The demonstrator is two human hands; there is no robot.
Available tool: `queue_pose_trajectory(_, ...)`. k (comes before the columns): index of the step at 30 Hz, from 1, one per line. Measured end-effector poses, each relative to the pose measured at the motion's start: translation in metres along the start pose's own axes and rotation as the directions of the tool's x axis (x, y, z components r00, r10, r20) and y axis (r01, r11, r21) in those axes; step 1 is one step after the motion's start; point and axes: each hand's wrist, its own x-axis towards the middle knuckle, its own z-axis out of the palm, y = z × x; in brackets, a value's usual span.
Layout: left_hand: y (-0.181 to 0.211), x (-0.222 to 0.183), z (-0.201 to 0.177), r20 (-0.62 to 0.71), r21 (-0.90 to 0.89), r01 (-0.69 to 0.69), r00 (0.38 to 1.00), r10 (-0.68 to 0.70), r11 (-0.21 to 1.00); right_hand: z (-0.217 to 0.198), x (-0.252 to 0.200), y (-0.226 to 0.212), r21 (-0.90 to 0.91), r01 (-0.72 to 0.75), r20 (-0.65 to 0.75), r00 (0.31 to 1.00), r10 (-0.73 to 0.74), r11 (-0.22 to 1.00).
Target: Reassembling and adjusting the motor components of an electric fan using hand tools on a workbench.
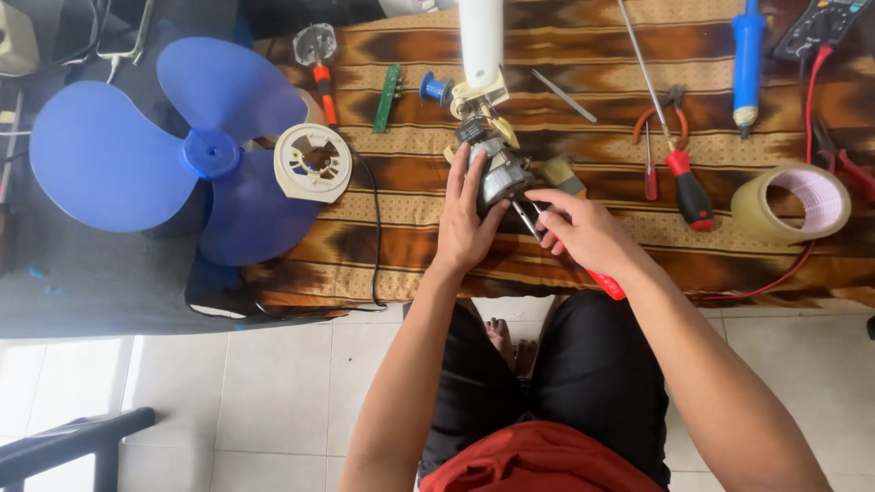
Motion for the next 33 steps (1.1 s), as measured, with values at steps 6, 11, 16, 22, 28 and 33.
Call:
queue_pose_trajectory(6, 0.006, 0.002, -0.004, 0.020, -0.015, 0.046, 0.999, -0.046, 0.999, 0.012, 0.019, 0.030, 0.264, 0.096, -0.008, 0.995, -0.098, 0.960)
queue_pose_trajectory(11, 0.009, 0.003, -0.003, 0.017, -0.009, 0.065, 0.998, -0.065, 0.998, 0.003, 0.012, 0.022, 0.164, 0.078, 0.008, 0.997, -0.080, 0.983)
queue_pose_trajectory(16, 0.006, 0.005, -0.001, 0.026, 0.001, 0.064, 0.998, -0.064, 0.998, -0.005, 0.009, 0.016, 0.101, 0.085, 0.042, 0.995, -0.090, 0.991)
queue_pose_trajectory(22, 0.004, 0.006, 0.000, 0.004, -0.036, 0.050, 0.999, -0.050, 0.998, -0.009, 0.009, 0.005, 0.129, 0.069, 0.038, 0.997, -0.074, 0.989)
queue_pose_trajectory(28, 0.002, 0.008, 0.001, -0.010, -0.043, 0.041, 0.999, -0.042, 0.998, -0.012, 0.007, 0.001, 0.033, 0.052, 0.065, 0.996, -0.054, 0.998)
queue_pose_trajectory(33, 0.006, 0.008, -0.001, 0.000, -0.054, 0.063, 0.998, -0.063, 0.997, -0.010, 0.006, -0.001, 0.079, 0.040, 0.058, 0.997, -0.044, 0.996)
